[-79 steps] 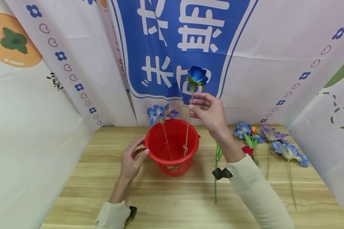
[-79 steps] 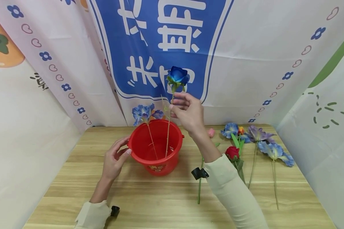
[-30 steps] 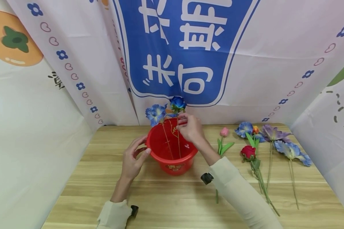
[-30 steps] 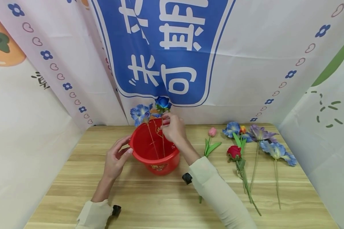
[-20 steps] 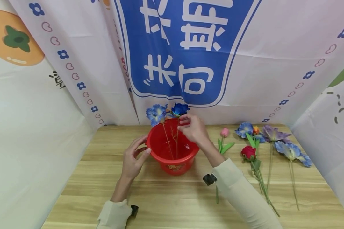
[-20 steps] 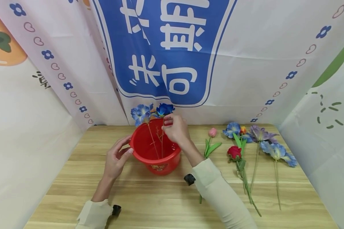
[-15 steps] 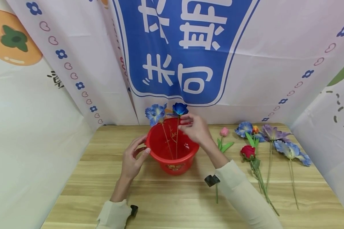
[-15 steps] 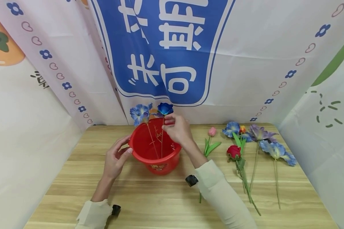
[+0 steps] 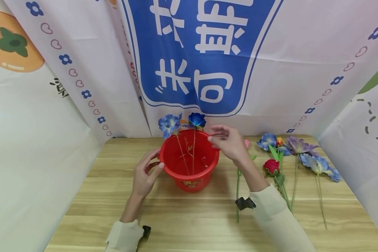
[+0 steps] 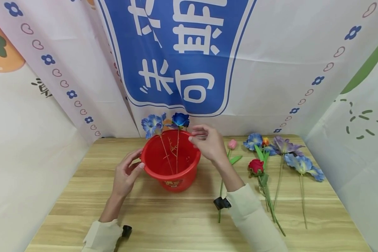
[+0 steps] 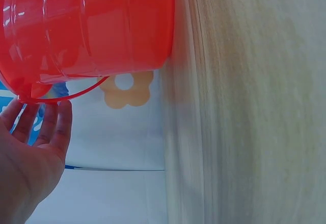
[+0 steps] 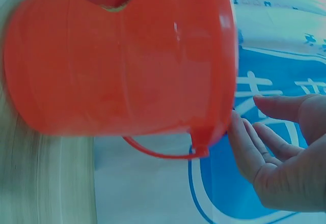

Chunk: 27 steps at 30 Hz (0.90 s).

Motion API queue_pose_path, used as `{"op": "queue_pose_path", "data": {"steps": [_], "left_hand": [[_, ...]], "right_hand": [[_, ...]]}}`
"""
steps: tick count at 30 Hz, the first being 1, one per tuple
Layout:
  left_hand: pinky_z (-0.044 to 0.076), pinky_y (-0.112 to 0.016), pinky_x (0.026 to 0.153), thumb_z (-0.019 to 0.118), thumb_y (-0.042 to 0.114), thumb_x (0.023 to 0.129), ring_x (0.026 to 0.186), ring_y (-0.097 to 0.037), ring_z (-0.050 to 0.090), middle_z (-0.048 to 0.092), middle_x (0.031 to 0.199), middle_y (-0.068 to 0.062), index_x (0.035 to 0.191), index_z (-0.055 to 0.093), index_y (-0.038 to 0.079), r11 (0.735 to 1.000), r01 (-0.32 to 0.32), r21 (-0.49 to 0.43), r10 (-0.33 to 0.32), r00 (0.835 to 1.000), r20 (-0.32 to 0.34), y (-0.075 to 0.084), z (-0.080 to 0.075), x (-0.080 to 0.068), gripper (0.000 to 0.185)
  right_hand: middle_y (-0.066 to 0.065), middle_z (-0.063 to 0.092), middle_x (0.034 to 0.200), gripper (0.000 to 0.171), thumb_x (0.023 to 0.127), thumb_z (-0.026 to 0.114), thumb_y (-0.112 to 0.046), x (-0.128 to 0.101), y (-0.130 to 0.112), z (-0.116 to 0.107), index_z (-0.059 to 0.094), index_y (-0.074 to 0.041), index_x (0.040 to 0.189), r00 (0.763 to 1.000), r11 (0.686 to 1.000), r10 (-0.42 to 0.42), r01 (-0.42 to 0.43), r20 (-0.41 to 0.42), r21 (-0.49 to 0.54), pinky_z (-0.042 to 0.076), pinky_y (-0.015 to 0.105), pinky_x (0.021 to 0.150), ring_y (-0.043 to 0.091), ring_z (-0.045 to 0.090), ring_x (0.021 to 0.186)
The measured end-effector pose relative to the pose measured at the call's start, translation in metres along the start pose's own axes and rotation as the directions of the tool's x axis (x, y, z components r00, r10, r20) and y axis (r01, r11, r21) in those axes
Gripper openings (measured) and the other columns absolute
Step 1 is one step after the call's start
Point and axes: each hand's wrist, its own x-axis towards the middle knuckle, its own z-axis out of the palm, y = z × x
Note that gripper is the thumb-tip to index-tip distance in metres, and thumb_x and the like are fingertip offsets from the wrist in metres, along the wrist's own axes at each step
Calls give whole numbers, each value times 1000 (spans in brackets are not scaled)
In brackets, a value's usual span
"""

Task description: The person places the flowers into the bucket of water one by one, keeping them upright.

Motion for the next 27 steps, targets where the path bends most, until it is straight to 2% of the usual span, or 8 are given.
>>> {"op": "queue_pose_path", "data": {"steps": [9, 16, 24, 27], "left_hand": [[63, -23, 96, 72, -6, 95, 127, -12, 64, 65, 145, -21, 145, 65, 3, 1000, -12, -1, 12, 1000, 0, -2, -1, 1, 51], [63, -22, 95, 72, -6, 95, 126, -12, 64, 65, 145, -22, 145, 66, 3, 1000, -7, -2, 7, 1000, -3, -2, 0, 0, 51], [63, -22, 96, 72, -5, 95, 127, -11, 64, 65, 145, -21, 145, 65, 3, 1000, 1, 2, -1, 1000, -4, -1, 0, 0, 51], [62, -21, 96, 72, -5, 95, 126, -11, 64, 65, 145, -21, 145, 66, 4, 1000, 4, 4, -4, 1000, -6, -1, 0, 0, 51]], "right_hand": [[24, 68, 139, 48, 101, 75, -12, -13, 9, -35, 61, -2, 145, 998, 998, 42, -40, -45, 40, 66, 39, 93, 33, 72, 122], [24, 67, 136, 51, 102, 74, -15, -20, 25, -60, 58, 1, 147, 996, 995, 53, -46, -70, 86, 67, 31, 90, 7, 75, 101], [-1, 71, 117, 59, 102, 74, -14, -26, 45, -78, 52, 4, 153, 991, 986, 103, -90, -83, 141, 65, 26, 92, 5, 75, 96], [-5, 71, 113, 59, 101, 75, -12, -27, 52, -81, 50, 6, 152, 989, 980, 119, -102, -91, 169, 65, 27, 93, 6, 76, 98]]}}
